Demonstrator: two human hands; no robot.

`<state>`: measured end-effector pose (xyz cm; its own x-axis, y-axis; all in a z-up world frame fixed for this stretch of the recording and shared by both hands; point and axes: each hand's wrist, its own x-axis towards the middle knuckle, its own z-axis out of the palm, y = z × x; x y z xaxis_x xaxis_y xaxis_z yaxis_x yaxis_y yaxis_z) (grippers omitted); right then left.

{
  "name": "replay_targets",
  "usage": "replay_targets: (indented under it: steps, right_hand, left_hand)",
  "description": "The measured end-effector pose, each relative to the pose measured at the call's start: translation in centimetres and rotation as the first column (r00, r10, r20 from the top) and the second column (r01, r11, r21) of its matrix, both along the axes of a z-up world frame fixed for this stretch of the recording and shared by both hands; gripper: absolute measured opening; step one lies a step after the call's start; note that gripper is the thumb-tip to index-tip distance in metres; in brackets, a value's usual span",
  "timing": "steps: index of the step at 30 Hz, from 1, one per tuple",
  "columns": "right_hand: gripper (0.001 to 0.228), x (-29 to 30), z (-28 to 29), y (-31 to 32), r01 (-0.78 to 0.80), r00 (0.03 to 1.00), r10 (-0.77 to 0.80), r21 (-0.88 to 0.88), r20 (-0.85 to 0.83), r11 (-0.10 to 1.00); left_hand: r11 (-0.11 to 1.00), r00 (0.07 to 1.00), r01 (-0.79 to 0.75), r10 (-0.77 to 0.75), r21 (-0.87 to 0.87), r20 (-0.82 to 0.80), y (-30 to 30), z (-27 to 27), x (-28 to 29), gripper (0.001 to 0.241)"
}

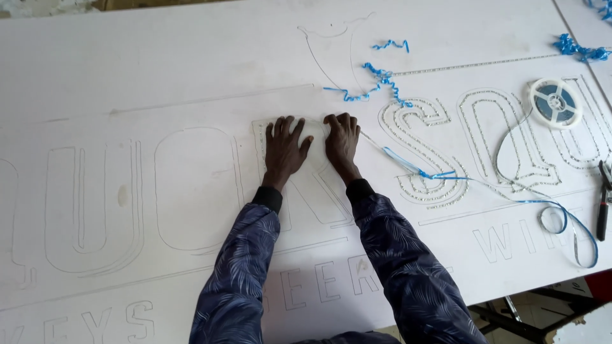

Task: Installing flexible LED strips onto a sign board by peeling the adhesive backing and pressing the strip along the outlines of letters, then cutting to length.

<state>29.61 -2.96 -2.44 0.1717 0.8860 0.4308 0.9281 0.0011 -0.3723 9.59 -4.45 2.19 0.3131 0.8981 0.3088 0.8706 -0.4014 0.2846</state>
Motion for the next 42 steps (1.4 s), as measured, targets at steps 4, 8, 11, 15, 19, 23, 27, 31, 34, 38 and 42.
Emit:
replay_targets:
  steps: [4, 8, 11, 15, 19, 23, 27, 31, 34, 38, 42]
  right_hand:
    - [0.036, -0.1, 0.1, -0.6, -0.024, 1.000, 0.024, -0.013, -0.009, 1.000]
    - [0.033, -0.2, 0.1, -0.8, -0.025, 1.000, 0.025, -0.005, 0.006, 1.000]
    - [0.031, -0.1, 0.3, -0.8, -0.037, 0.999, 0.037, -0.005, 0.002, 0.999]
    - [0.030, -0.2, 0.3, -0.5, -0.072, 0.997, 0.072, 0.016, 0.015, 0.997]
    - [0.028, 0.0, -0.2, 0.1, -0.067, 0.998, 0.067, 0.005, 0.004, 0.998]
    - [0.028, 0.0, -0.5, -0.6, -0.074, 0.997, 0.074, 0.033, 0.004, 0.997]
    - [0.031, 0.0, -0.1, -1.1, -0.052, 0.998, 0.054, 0.063, -0.027, 0.997]
    - [0.044, -0.6, 0.7, -2.5, -0.029, 0.999, 0.030, 0.061, -0.018, 0.998]
    - [0.026, -0.3, 0.4, -2.8, -0.063, 0.998, 0.062, 0.084, 0.021, 0.994]
    - [0.025, -0.3, 0.4, -2.7, -0.114, 0.993, 0.111, 0.114, 0.037, 0.987]
    - [0.027, -0.4, 0.2, -3.0, -0.157, 0.988, 0.155, 0.126, 0.023, 0.980]
  left_hand:
    - [1.000, 1.000, -0.018, 0.018, -0.011, 0.009, 0.1, -0.6, 0.0, 0.064]
    - [1.000, 1.000, 0.004, -0.004, -0.007, -0.014, 0.2, -0.9, 0.1, 0.057]
    - [1.000, 0.999, -0.001, 0.000, -0.024, -0.036, 0.3, -1.0, 0.6, 0.055]
    - [1.000, 0.998, 0.018, -0.017, 0.017, -0.065, -0.5, 0.9, 2.3, 0.047]
    - [0.995, 0.995, 0.096, -0.096, 0.023, -0.016, -0.2, 0.7, 2.0, 0.044]
    - [0.995, 0.995, 0.097, -0.097, -0.004, 0.009, -0.5, 0.0, 2.0, 0.044]
    - [0.996, 0.996, 0.094, -0.094, -0.010, -0.009, -1.3, 2.2, 2.1, 0.044]
    - [0.993, 0.994, 0.109, -0.110, -0.042, -0.026, -0.7, 0.7, 2.1, 0.046]
    - [0.992, 0.993, 0.119, -0.119, -0.042, -0.006, -0.7, 0.8, 2.0, 0.044]
    - [0.993, 0.994, 0.111, -0.111, -0.031, 0.015, -0.5, 0.7, 1.9, 0.043]
    - [0.995, 0.995, 0.104, -0.103, -0.008, 0.013, -0.3, 0.2, 2.0, 0.041]
